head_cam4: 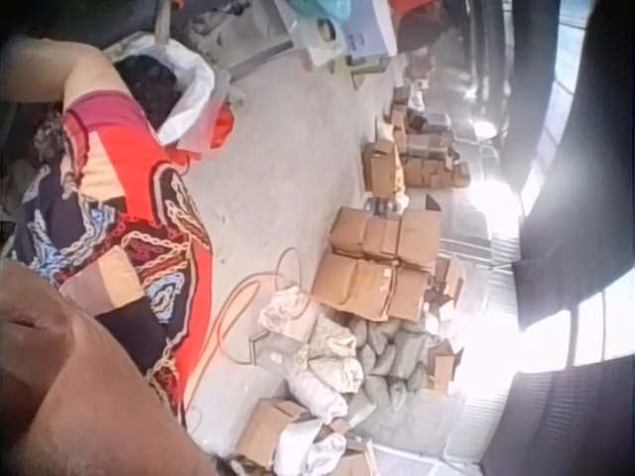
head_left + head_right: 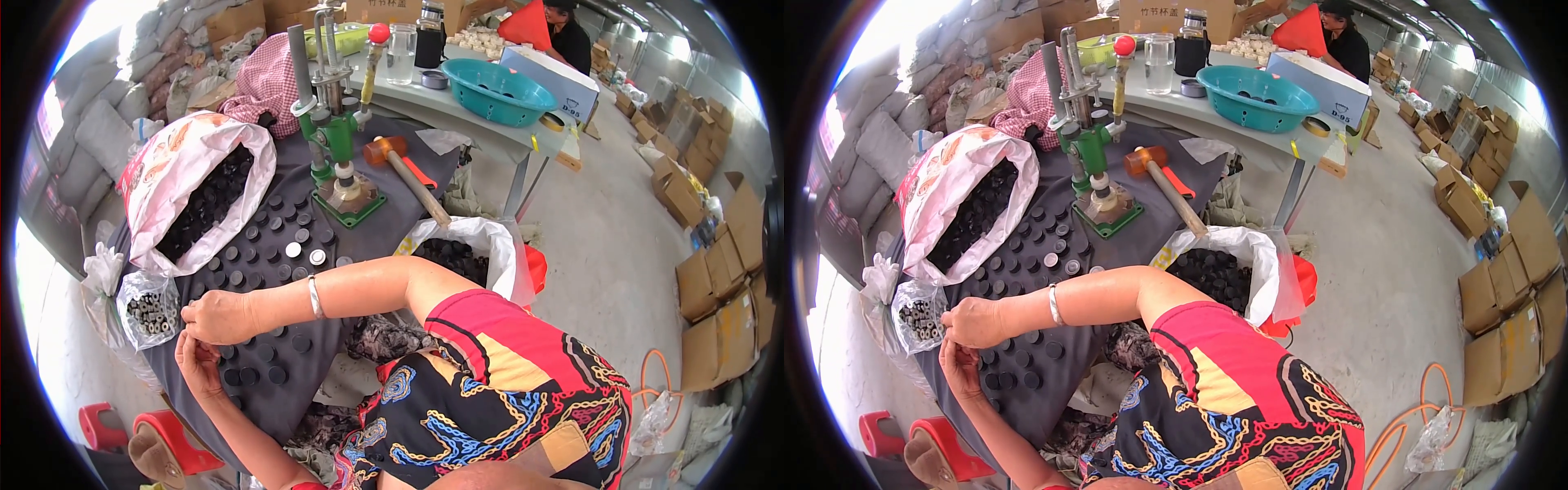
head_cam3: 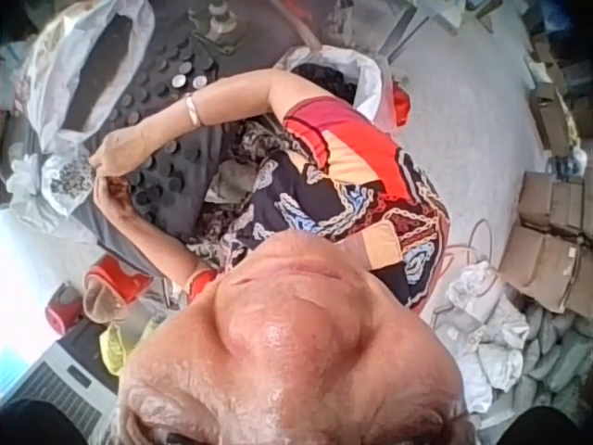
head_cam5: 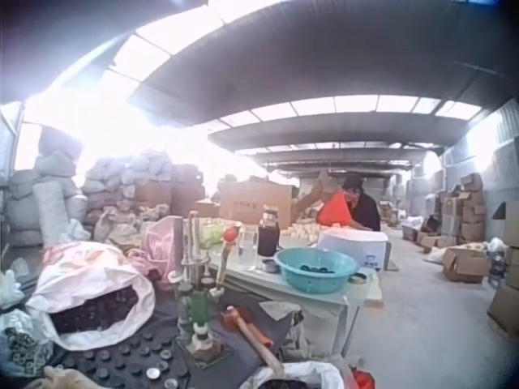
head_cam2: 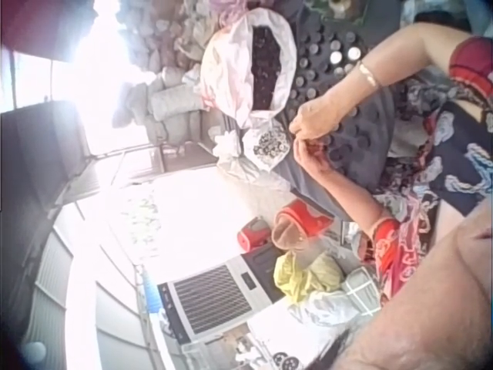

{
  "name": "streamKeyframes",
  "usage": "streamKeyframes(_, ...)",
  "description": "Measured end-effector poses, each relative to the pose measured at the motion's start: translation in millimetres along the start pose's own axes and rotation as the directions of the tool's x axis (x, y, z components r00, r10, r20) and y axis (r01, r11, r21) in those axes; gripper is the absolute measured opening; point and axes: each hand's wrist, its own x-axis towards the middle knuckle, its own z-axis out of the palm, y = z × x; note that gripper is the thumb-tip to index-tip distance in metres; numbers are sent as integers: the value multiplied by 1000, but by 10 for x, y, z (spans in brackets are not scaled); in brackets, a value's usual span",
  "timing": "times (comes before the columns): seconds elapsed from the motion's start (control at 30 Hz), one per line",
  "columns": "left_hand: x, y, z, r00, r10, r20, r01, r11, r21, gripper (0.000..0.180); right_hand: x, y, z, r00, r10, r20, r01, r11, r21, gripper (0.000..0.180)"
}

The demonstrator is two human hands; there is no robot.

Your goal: The person assembles small mechanical components by hand, sorting metal rings and plastic bases from storage bins, then pressing them together using a manual press machine.

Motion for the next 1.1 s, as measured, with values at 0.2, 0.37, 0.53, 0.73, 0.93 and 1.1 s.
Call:
streamKeyframes(0.2,-9,-30,-57,1000,6,-22,-5,999,49,17,-2,-65,-14,994,91,63,-89,996,-30,17)
streamKeyframes(0.37,-40,-73,-145,999,31,-23,-29,996,80,16,-13,-101,91,990,109,93,-105,994,-37,17)
streamKeyframes(0.53,-37,-40,-117,999,28,-39,-25,996,83,16,13,-98,52,990,99,98,-96,995,-31,18)
streamKeyframes(0.73,-43,-5,-47,999,32,-41,-30,998,51,16,26,-97,15,990,116,77,-118,993,20,18)
streamKeyframes(0.93,-53,-12,-43,999,43,-30,-41,998,55,16,15,-115,3,989,134,69,-137,989,46,17)
streamKeyframes(1.1,-35,-43,-30,999,49,-10,-48,997,62,17,-13,-105,-4,989,133,60,-135,990,46,18)
